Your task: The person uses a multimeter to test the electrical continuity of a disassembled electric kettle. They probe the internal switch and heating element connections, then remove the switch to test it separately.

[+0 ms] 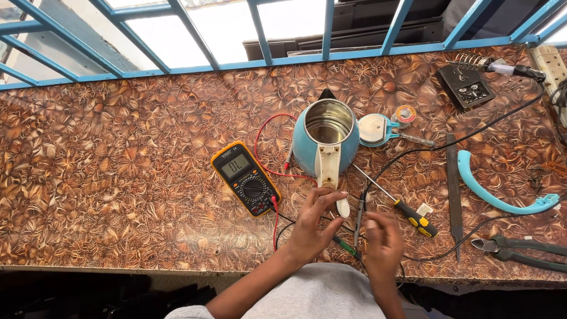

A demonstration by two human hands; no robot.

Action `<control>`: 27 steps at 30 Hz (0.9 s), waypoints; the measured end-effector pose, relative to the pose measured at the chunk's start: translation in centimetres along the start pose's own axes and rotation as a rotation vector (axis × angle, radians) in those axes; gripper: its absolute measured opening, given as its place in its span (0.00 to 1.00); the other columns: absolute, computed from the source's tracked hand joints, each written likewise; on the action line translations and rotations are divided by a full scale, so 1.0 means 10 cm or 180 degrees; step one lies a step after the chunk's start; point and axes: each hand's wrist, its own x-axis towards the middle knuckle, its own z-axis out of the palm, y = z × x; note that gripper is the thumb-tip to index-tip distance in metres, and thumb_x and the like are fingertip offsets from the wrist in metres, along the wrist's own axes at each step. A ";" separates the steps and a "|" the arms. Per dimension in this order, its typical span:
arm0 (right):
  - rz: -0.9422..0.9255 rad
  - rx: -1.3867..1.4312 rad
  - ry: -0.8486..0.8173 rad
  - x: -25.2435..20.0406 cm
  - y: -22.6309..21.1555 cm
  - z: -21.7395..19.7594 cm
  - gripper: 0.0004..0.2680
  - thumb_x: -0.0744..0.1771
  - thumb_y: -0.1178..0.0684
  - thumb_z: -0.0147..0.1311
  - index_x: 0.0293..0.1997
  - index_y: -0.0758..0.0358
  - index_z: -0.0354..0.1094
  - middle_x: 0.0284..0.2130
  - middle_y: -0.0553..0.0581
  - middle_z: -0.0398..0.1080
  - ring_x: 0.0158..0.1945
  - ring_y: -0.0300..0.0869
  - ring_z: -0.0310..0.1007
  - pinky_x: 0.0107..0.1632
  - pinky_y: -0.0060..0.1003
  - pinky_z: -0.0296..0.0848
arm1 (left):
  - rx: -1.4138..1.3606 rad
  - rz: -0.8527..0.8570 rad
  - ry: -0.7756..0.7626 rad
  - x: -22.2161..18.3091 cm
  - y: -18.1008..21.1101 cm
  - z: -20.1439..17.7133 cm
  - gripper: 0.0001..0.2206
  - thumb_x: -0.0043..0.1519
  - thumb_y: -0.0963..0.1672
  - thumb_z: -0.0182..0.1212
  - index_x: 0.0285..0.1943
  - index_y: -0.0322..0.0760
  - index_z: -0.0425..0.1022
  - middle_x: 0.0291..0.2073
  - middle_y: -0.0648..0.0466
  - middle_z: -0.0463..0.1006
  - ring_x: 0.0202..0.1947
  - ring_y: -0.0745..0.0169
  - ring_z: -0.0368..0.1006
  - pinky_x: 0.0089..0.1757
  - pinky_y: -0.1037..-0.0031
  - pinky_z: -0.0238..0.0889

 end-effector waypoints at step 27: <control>-0.1581 0.0337 -0.0714 -0.05 -0.24 0.63 0.04 0.67 0.57 0.60 0.44 0.62 0.74 0.42 0.56 0.73 0.49 0.44 0.73 0.54 0.37 0.73 | -0.1586 -0.1312 0.1282 -0.32 -0.27 -0.18 0.06 0.55 0.39 0.72 0.33 0.37 0.77 0.30 0.59 0.76 0.28 0.75 0.68 0.32 0.82 0.66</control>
